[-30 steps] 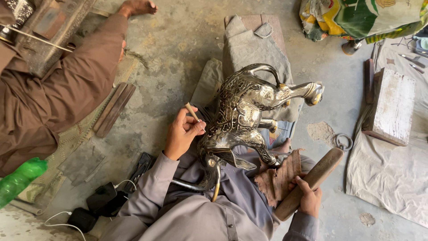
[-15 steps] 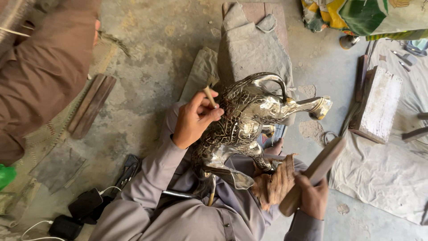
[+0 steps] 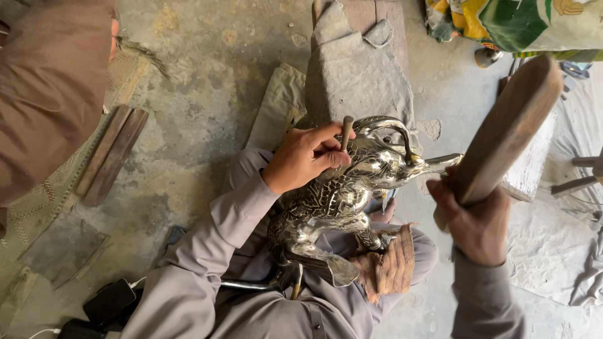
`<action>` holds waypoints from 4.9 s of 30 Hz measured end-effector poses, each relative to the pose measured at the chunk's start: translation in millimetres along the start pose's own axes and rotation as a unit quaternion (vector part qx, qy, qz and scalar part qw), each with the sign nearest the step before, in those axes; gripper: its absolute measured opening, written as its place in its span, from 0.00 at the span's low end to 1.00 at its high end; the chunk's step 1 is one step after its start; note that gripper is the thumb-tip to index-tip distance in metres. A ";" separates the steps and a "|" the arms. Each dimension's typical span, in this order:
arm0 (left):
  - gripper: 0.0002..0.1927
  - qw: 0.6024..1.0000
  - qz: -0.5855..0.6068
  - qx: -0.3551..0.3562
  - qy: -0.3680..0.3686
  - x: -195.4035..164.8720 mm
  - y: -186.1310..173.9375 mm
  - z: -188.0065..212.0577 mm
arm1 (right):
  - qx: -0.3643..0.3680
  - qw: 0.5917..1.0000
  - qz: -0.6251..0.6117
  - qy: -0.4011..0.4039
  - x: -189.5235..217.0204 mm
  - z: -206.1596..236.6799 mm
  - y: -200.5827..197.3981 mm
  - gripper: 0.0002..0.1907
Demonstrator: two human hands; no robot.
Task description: The person sits cross-legged on the floor with a silver-toned metal animal figurine on their lap, holding a chisel against the engraved surface and striking it with a wooden mallet to chase the decorative pattern. They reposition the chisel and rotate the figurine to work different areas.
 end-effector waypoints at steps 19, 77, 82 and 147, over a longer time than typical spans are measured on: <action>0.17 1.000 0.012 -0.011 -0.008 -1.3 -4.5 -5.3 | 0.044 0.932 0.272 -0.235 128.4 -58.7 20.9 0.24; 0.12 0.998 0.034 0.043 -0.001 -9.8 -1.1 -20.1 | -0.029 0.883 0.399 -0.244 94.1 -49.4 20.1 0.14; 0.13 0.999 0.025 0.043 0.012 -11.3 -1.4 -19.9 | -0.016 0.880 0.400 -0.257 90.2 -44.9 21.4 0.11; 0.13 0.996 0.009 -0.065 -0.060 -19.8 12.8 15.8 | -0.052 0.881 0.343 -0.322 124.5 -13.5 23.9 0.14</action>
Point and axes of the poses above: each hand's wrist, its own z-axis away from the middle knuckle, its own y-axis out of the palm, x = y × z, the point moved 2 cm from there along -z, towards the middle knuckle, and after that the axes turned 14 degrees about y, right-handed, at the moved point
